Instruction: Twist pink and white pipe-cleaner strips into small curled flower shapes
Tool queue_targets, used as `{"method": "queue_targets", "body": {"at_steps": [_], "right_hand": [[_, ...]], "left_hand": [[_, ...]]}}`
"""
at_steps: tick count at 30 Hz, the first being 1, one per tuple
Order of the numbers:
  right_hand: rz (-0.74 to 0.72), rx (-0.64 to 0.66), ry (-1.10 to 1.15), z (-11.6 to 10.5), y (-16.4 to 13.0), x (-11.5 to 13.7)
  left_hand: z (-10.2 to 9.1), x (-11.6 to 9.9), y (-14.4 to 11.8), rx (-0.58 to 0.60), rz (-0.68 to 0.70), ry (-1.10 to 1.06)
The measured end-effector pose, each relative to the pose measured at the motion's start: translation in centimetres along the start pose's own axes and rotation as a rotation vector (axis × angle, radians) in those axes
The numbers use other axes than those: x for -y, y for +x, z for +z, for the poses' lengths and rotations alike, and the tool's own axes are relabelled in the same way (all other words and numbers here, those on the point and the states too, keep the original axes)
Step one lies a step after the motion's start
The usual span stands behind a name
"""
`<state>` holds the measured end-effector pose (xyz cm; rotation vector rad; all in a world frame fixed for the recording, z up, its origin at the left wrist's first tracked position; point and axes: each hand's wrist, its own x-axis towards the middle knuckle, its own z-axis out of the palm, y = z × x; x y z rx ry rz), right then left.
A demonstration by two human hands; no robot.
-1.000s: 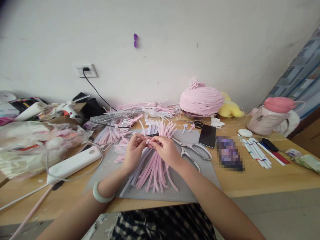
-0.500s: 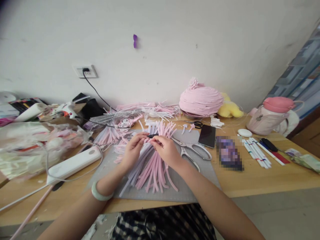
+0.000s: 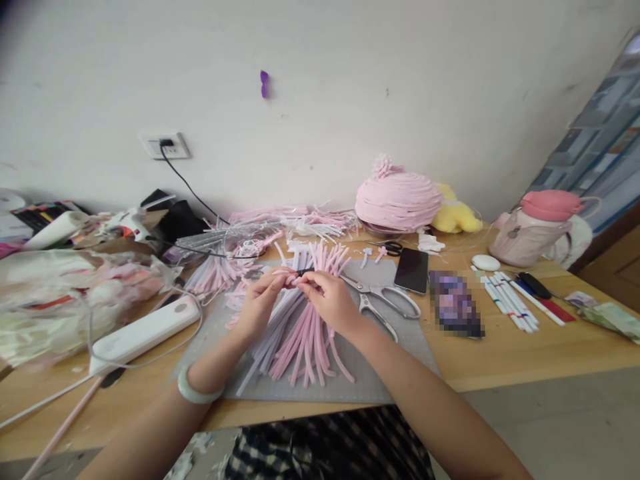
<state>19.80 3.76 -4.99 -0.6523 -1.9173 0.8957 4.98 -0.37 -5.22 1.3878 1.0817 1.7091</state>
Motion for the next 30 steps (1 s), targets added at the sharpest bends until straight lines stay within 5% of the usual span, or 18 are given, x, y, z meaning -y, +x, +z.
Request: {"method": "queue_targets", "body": {"at_steps": [10, 23, 30], "right_hand": [[-0.060, 0.031, -0.089, -0.40, 0.03, 0.23], [0.053, -0.002, 0.070, -0.10, 0.18, -0.01], [-0.174, -0.062, -0.077, -0.53, -0.04, 0.78]], "left_hand": [[0.15, -0.02, 0.14, 0.041, -0.132, -0.093], [0.45, -0.51, 0.06, 0.087, -0.148, -0.071], [0.15, -0.78, 0.22, 0.070, -0.188, -0.194]]}}
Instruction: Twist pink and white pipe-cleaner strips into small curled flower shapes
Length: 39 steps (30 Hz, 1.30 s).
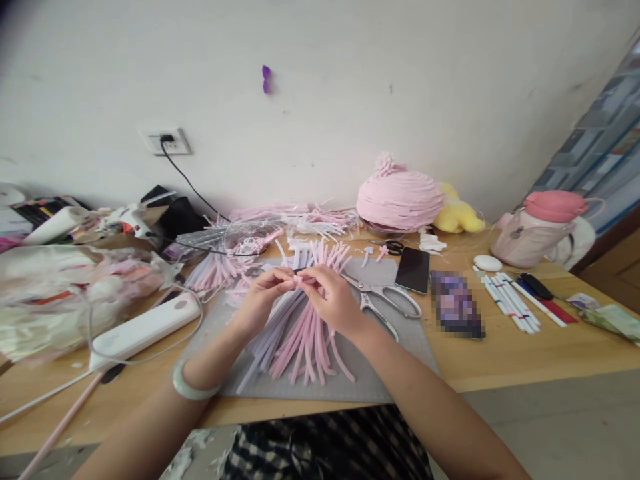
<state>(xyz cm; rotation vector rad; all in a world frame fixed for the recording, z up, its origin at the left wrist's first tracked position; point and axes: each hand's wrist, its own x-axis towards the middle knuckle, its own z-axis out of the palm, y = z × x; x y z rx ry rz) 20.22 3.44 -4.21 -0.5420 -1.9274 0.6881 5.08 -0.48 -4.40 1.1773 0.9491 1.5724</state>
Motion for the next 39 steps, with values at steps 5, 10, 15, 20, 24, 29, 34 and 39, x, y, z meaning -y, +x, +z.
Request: {"method": "queue_targets", "body": {"at_steps": [5, 10, 15, 20, 24, 29, 34, 39], "right_hand": [[-0.094, -0.047, 0.058, -0.8, 0.5, -0.4], [-0.139, 0.031, 0.021, -1.3, 0.8, -0.6], [-0.177, 0.082, -0.029, -1.1, 0.5, -0.4], [-0.227, 0.060, -0.068, -0.6, 0.2, -0.3], [-0.147, 0.069, -0.033, -0.5, 0.1, 0.1], [-0.190, 0.141, 0.069, -1.0, 0.5, -0.2], [-0.198, 0.232, 0.074, -1.5, 0.8, -0.5], [-0.212, 0.353, 0.111, -1.8, 0.9, -0.7]], "left_hand": [[-0.2, -0.1, 0.0, 0.005, -0.034, -0.111], [0.0, -0.2, 0.0, 0.005, -0.080, -0.183], [0.4, -0.1, -0.2, -0.022, -0.136, -0.222], [0.7, 0.0, -0.4, 0.010, -0.140, -0.234], [0.5, -0.2, -0.4, 0.039, -0.144, -0.269], [0.0, -0.1, -0.4, 0.142, -0.202, -0.435], [-0.1, 0.0, -0.6, 0.183, -0.381, -0.579], [-0.1, -0.1, -0.7, 0.169, -0.469, -0.655]]}}
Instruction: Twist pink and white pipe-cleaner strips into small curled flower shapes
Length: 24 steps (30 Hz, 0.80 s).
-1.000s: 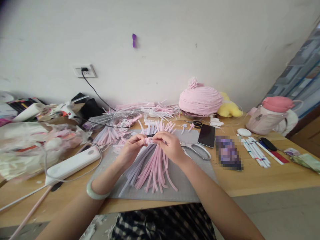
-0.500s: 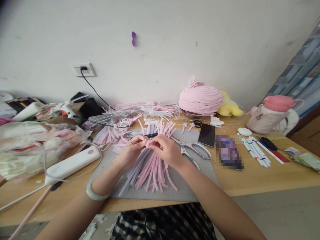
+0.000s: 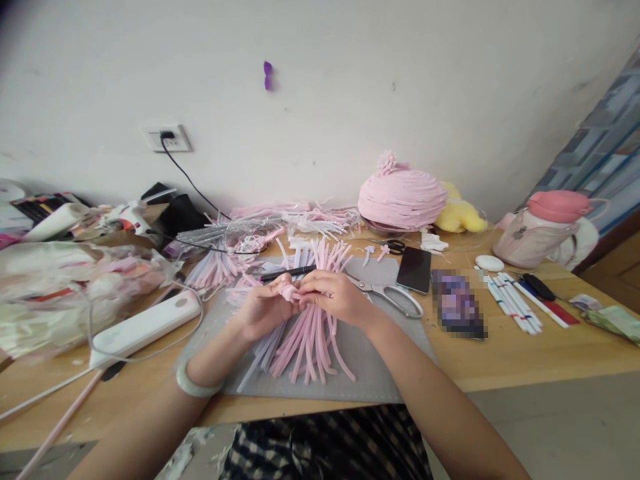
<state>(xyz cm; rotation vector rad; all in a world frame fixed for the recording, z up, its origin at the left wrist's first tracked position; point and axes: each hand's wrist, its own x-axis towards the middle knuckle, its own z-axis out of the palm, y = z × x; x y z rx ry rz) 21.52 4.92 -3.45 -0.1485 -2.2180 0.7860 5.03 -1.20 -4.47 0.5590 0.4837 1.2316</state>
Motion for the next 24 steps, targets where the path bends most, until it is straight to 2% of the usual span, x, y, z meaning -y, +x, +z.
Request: {"method": "queue_targets", "body": {"at_steps": [5, 8, 13, 18, 24], "right_hand": [[-0.039, 0.091, 0.042, 0.1, -0.1, -0.4], [-0.030, 0.098, 0.027, 0.1, -0.2, -0.2], [0.089, 0.063, -0.053, 0.1, -0.1, 0.8], [0.164, -0.020, -0.114, 0.4, 0.0, 1.2], [0.236, -0.097, -0.214, 0.9, 0.1, 1.4]], "left_hand": [[-0.1, 0.1, 0.0, 0.039, -0.035, -0.028], [-0.1, 0.1, 0.1, 0.037, -0.035, -0.002], [0.0, 0.2, 0.3, 0.036, 0.024, 0.042], [0.1, 0.4, 0.4, -0.052, 0.085, 0.053], [0.0, 1.4, 0.7, -0.089, 0.163, 0.179]]}}
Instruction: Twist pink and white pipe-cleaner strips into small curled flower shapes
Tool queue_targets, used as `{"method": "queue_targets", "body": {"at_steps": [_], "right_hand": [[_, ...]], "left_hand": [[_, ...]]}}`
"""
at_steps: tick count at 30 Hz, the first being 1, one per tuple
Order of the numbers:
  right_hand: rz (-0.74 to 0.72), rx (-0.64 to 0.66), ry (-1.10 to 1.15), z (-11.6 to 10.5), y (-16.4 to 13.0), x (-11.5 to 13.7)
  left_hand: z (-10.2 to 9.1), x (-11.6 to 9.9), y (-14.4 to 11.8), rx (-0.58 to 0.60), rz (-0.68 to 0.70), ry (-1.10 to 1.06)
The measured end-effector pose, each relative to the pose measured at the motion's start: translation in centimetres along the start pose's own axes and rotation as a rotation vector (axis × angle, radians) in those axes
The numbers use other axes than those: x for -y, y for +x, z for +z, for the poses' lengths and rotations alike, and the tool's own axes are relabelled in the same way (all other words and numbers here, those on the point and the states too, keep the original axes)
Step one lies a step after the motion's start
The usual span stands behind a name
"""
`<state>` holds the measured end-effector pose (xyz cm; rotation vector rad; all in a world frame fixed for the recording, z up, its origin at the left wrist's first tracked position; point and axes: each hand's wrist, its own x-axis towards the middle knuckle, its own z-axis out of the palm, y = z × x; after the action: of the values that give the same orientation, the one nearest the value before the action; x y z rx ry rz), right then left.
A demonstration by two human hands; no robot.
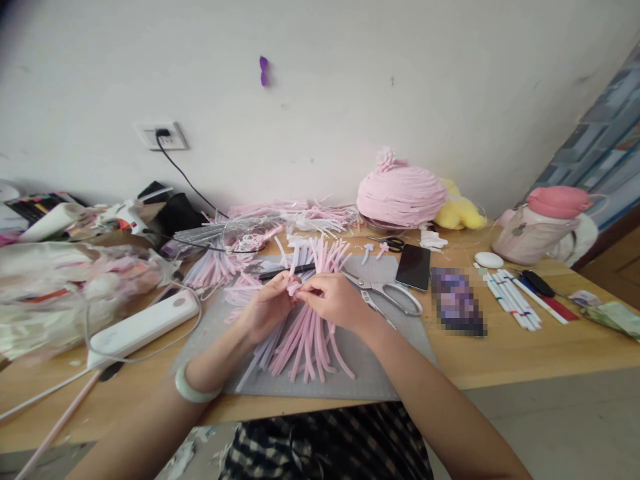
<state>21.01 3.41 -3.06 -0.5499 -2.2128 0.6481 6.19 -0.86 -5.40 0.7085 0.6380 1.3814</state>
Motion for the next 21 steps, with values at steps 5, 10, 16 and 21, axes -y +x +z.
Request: {"method": "queue_targets", "body": {"at_steps": [5, 10, 16, 21], "right_hand": [[0.035, -0.118, -0.082, 0.7, -0.2, 0.3], [-0.189, 0.019, 0.106, 0.0, -0.2, -0.3], [-0.249, 0.019, 0.098, -0.3, -0.4, -0.8], [-0.189, -0.065, -0.027, -0.1, -0.5, -0.2]], "left_hand": [[0.3, 0.4, -0.1, -0.100, 0.110, 0.093], [0.4, -0.6, -0.4, 0.029, -0.080, -0.146], [0.3, -1.0, -0.6, 0.128, -0.143, -0.196], [0.3, -0.5, -0.3, 0.022, -0.058, -0.080]]}}
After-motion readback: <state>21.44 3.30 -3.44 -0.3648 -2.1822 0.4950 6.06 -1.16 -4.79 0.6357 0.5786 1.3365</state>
